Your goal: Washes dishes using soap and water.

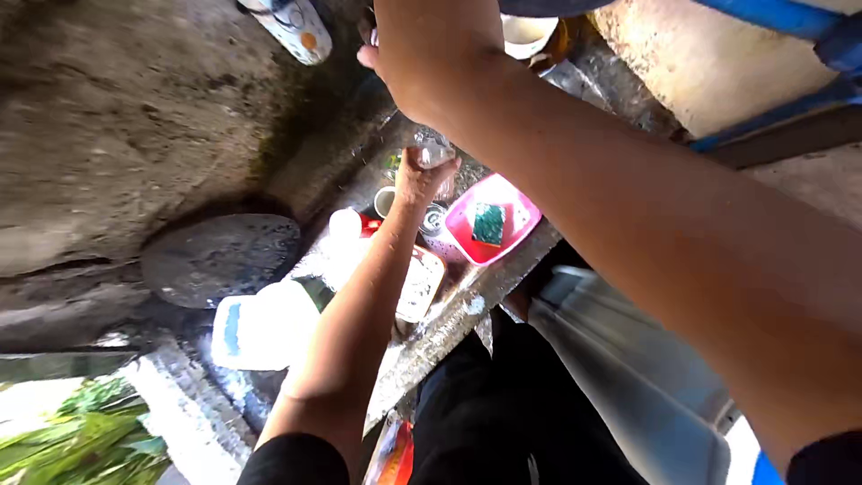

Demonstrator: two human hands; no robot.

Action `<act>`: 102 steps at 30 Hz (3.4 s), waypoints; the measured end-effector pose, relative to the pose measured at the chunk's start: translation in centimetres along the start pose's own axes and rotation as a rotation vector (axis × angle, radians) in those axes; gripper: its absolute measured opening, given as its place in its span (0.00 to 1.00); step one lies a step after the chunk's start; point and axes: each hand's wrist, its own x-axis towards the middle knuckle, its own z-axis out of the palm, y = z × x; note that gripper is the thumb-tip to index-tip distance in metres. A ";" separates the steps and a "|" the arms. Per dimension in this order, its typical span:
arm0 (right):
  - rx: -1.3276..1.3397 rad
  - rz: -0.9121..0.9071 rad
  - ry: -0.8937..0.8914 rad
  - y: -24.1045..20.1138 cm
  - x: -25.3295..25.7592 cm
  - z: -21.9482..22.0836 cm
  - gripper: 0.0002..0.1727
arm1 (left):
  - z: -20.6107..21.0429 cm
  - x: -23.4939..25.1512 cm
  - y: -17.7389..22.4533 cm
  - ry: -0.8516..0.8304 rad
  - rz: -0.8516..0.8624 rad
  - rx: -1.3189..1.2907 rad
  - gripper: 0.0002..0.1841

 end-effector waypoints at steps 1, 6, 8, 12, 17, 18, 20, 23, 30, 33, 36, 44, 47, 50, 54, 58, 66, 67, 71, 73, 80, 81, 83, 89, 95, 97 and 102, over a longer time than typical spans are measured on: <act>0.013 0.000 -0.012 0.1 -0.1 -0.4 0.26 | -0.7 0.0 0.0 -0.028 -0.027 0.127 0.37; 0.282 0.039 -0.017 4.5 -3.0 3.1 0.43 | -3.8 -1.1 1.2 -0.152 -0.204 0.938 0.48; 0.298 0.148 -0.138 7.2 -4.8 8.5 0.38 | -4.2 -2.7 1.5 -0.149 -0.169 1.162 0.46; 0.159 0.160 -0.604 12.4 -8.4 21.5 0.30 | -5.6 -7.0 1.6 -0.056 0.005 1.302 0.44; 0.042 0.265 -0.654 12.9 -10.1 28.5 0.44 | -8.2 -11.7 -1.5 0.213 -0.006 0.837 0.50; 0.071 0.308 -0.612 12.6 -10.1 29.0 0.46 | -8.6 -12.8 -2.4 0.258 0.023 0.646 0.52; 0.304 0.405 -0.574 12.4 -10.1 29.3 0.44 | -9.0 -14.9 -4.8 0.290 0.110 0.240 0.55; 1.090 0.633 -0.606 14.3 -10.2 29.5 0.25 | -9.0 -17.7 -6.9 0.291 0.078 0.012 0.56; 1.987 0.084 -0.434 7.0 -13.9 19.3 0.31 | -8.0 -20.0 -7.0 0.213 0.083 0.043 0.53; 1.643 -0.048 -0.270 0.8 -14.8 16.6 0.27 | -6.8 -19.6 -6.2 0.185 0.092 0.002 0.55; 1.220 -0.113 -0.059 -2.8 -14.1 16.6 0.16 | -6.1 -19.3 -5.6 0.164 0.070 -0.010 0.57; 0.600 -0.628 -0.175 -3.2 -15.3 21.3 0.39 | -7.1 -21.2 -3.8 0.227 -0.174 0.283 0.20; 0.571 -0.571 -0.470 -1.7 -16.6 20.2 0.43 | -9.0 -22.8 -4.9 0.214 -0.310 0.307 0.29; 0.611 -0.606 -0.530 -0.8 -16.1 21.2 0.25 | -9.9 -23.8 -6.5 0.151 -0.265 0.385 0.38; 0.388 -0.847 -0.497 -0.9 -15.3 23.9 0.21 | -9.3 -23.1 -7.7 0.181 -0.098 0.536 0.40; 0.340 -0.813 -0.511 -2.4 -15.0 24.6 0.08 | -8.4 -22.7 -7.2 0.245 -0.079 0.563 0.44; 1.155 0.404 -0.672 -5.0 -14.5 25.3 0.20 | -6.9 -21.3 -9.2 0.552 0.119 0.749 0.34; 1.332 0.472 -0.683 -4.4 -14.8 25.0 0.18 | -7.3 -20.9 -9.5 0.577 0.131 0.686 0.37; 1.617 0.271 -0.513 2.7 -14.5 21.9 0.17 | -10.7 -20.7 -8.2 0.565 0.028 0.113 0.58; 1.149 0.052 -0.261 8.6 -13.7 20.9 0.15 | -11.5 -21.3 -8.3 0.523 -0.041 -0.235 0.58; 0.040 0.075 -0.299 16.7 -11.7 28.3 0.17 | -9.7 -21.8 -7.4 0.336 -0.408 -1.011 0.47; 0.036 0.145 -0.422 15.9 -10.9 28.8 0.19 | -9.3 -21.6 -7.5 0.318 -0.416 -1.107 0.48; 0.244 0.282 -0.592 14.9 -8.9 29.5 0.24 | -8.9 -21.5 -7.8 0.301 -0.417 -1.225 0.48; 1.678 0.606 -0.622 15.6 -7.3 26.2 0.17 | -8.8 -21.3 -7.4 0.317 -0.413 -1.276 0.50; 1.564 -0.185 -0.544 4.0 -11.9 18.7 0.35 | -8.1 -20.5 -6.5 0.341 -0.430 -1.099 0.46; 1.170 -0.451 -0.280 -0.9 -13.3 18.5 0.26 | -7.4 -20.0 -6.7 0.377 -0.466 -1.102 0.44; 0.555 -0.716 -0.163 -7.4 -13.7 20.9 0.11 | -6.2 -20.0 -8.7 0.448 -0.422 -1.303 0.12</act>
